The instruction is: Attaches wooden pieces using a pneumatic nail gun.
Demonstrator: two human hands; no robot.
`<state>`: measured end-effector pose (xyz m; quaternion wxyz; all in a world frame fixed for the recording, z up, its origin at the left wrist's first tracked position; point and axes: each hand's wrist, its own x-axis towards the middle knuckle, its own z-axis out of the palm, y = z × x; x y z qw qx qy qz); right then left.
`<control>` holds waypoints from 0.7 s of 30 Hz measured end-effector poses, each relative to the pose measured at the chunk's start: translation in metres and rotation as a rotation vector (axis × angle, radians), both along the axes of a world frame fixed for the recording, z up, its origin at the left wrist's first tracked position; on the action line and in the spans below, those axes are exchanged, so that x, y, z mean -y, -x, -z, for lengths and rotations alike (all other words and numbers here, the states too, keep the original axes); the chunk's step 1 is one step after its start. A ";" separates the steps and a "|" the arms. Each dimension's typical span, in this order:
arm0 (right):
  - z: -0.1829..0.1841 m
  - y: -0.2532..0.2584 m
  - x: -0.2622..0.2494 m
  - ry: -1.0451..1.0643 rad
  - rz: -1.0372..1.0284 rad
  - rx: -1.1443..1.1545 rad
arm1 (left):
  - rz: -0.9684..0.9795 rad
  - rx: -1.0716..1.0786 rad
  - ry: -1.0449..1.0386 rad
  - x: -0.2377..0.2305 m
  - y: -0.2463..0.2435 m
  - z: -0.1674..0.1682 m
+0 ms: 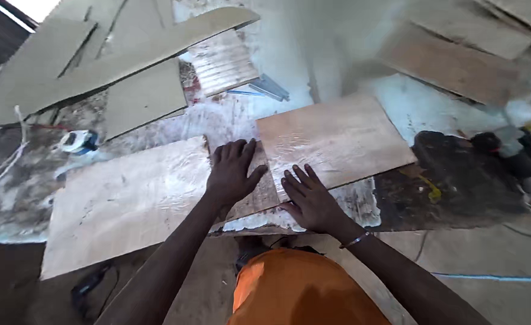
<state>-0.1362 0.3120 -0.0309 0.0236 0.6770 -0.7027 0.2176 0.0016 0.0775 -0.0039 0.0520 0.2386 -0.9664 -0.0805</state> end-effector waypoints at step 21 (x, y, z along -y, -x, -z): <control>0.012 -0.017 0.000 0.115 0.048 -0.089 | 0.196 0.039 -0.057 0.005 0.007 -0.004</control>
